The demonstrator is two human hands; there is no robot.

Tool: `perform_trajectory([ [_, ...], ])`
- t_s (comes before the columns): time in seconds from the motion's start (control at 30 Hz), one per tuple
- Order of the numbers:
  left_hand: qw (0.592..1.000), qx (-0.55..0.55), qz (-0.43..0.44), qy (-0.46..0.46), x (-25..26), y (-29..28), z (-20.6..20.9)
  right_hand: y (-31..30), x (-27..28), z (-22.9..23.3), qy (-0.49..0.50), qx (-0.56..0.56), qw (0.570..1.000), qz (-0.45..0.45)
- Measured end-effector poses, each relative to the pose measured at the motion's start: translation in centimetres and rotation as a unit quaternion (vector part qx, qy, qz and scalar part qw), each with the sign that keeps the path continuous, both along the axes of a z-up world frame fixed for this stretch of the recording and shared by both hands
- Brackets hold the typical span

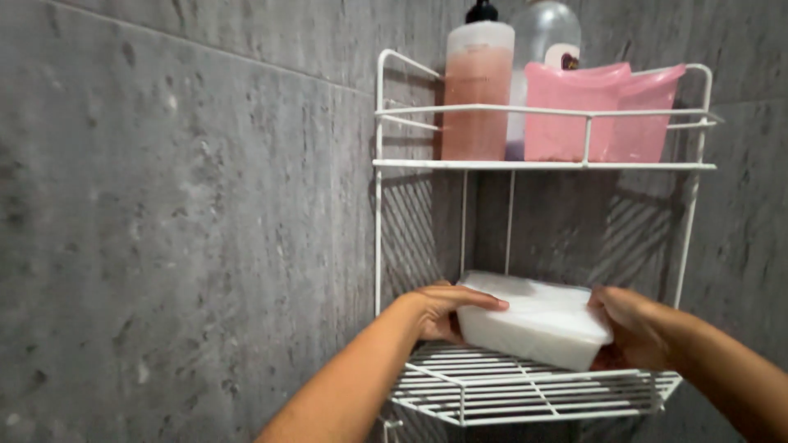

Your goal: The person organizes bathroom supplies by moving them from a blue basket into a wall-mounted corner shelf. They place a white container, a green loofah, a white loofah, a pink straw, a black tube, a pink bottle, and a white pump bottle onto the shelf or hooks.

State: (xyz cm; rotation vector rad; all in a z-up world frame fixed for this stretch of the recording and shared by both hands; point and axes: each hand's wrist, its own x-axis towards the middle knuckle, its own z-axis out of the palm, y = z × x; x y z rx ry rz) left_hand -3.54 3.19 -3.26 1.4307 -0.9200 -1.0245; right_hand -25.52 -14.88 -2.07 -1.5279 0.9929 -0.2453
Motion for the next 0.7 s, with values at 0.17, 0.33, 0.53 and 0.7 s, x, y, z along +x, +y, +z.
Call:
perform_trajectory([
  [0.17,0.999,-0.026,0.025,-0.022,0.9,-0.8,-0.9,1.3,-0.1,0.1,-0.042,0.045,0.998,-0.01],
  [0.33,0.986,-0.046,0.071,0.142,1.3,-0.8,-0.4,1.7,-0.3,0.1,-0.016,-0.042,0.999,-0.025],
  [0.53,0.999,-0.054,-0.002,-0.008,0.2,0.8,-0.3,-1.1,0.2,-1.1,-0.081,0.004,0.997,-0.007],
  [0.7,0.997,-0.057,-0.009,-0.058,-0.7,2.3,0.2,-1.9,-0.4,-0.9,-0.057,-0.021,0.998,0.011],
])
